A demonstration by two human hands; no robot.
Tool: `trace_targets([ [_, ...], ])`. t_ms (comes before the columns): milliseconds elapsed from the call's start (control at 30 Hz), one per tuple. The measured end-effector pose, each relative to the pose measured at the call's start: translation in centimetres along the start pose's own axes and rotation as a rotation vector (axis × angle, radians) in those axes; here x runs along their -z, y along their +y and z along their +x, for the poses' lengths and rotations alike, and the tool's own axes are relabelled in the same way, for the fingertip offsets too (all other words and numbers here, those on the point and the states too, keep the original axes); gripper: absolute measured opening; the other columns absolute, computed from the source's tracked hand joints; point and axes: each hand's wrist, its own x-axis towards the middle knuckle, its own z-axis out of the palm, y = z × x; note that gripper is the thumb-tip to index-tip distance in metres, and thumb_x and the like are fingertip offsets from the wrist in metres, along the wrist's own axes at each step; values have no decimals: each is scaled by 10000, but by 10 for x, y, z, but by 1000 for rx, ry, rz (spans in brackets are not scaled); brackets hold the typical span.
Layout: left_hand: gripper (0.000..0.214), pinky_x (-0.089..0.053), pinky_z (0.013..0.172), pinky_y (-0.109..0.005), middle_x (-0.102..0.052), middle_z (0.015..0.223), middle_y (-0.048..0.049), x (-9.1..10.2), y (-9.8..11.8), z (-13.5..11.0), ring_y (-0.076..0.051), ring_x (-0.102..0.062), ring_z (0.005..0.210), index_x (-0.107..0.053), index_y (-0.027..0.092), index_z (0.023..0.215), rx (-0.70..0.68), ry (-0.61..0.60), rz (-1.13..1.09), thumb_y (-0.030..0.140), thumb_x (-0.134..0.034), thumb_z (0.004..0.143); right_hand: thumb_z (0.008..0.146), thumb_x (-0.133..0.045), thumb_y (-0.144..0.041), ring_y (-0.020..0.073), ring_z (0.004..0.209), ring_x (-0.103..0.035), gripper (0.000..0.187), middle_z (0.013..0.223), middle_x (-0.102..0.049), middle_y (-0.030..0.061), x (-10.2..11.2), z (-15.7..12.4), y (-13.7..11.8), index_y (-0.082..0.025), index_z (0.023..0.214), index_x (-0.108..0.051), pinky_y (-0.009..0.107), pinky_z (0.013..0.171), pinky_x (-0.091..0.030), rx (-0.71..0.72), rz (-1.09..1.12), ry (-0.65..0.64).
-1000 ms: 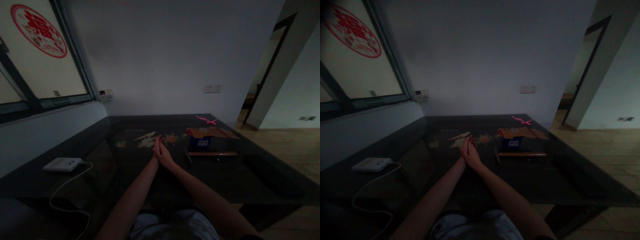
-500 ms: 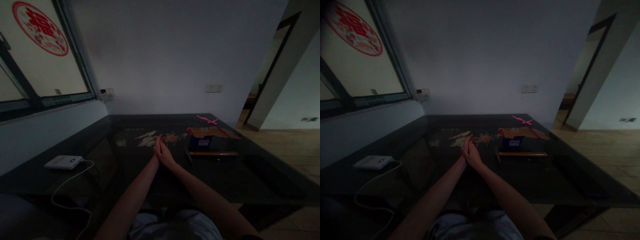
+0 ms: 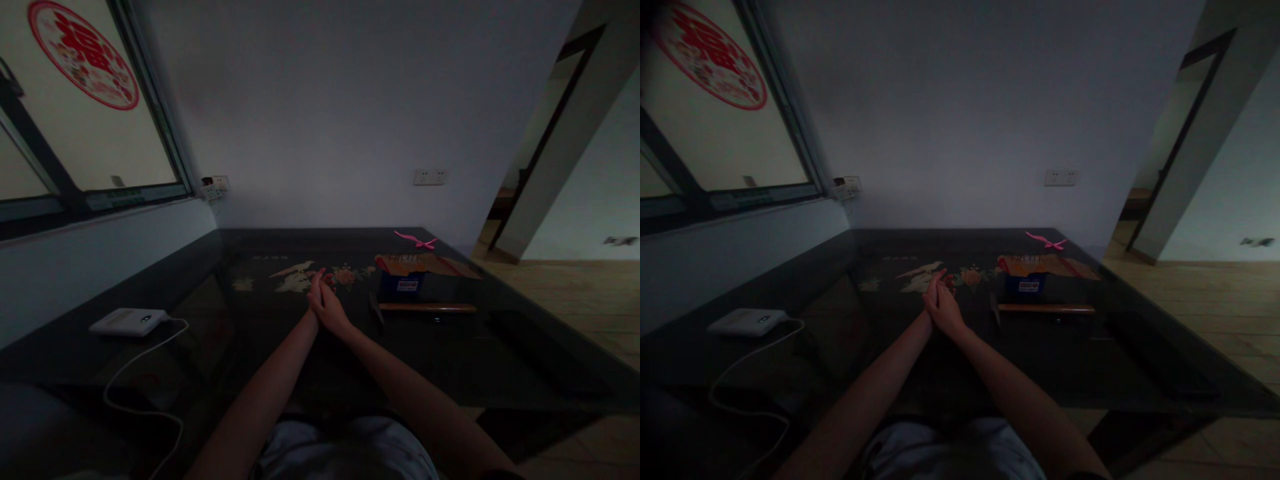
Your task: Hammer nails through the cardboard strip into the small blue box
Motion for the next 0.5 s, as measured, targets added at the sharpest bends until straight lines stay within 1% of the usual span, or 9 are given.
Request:
trace_targets([
  [133,367,-428,558,-219,-606,816,-40,-4,3,-4,-118,-546,632,-538,192,1108,64,23,-46,351,-541,777,854,-456,-311,242,1050,-546,398,1134,-576,168,1,0,-3,-111,1197,-493,363,885,-414,0,-5,-3],
  [367,274,-420,552,-212,-593,803,-38,-7,6,-7,-112,-532,633,-541,195,1055,77,31,-26,321,-484,818,850,-460,-311,250,1051,-542,384,1099,-587,162,2,0,-4,-122,1181,-505,379,881,-415,-11,-21,0],
  [500,299,-433,578,-233,-583,823,-35,-6,6,-9,-133,-546,680,-539,208,1044,70,29,-12,370,-533,793,856,-455,-321,246,1040,-545,379,1116,-582,155,2,0,-4,-137,1185,-501,389,888,-412,-3,-28,-5],
])
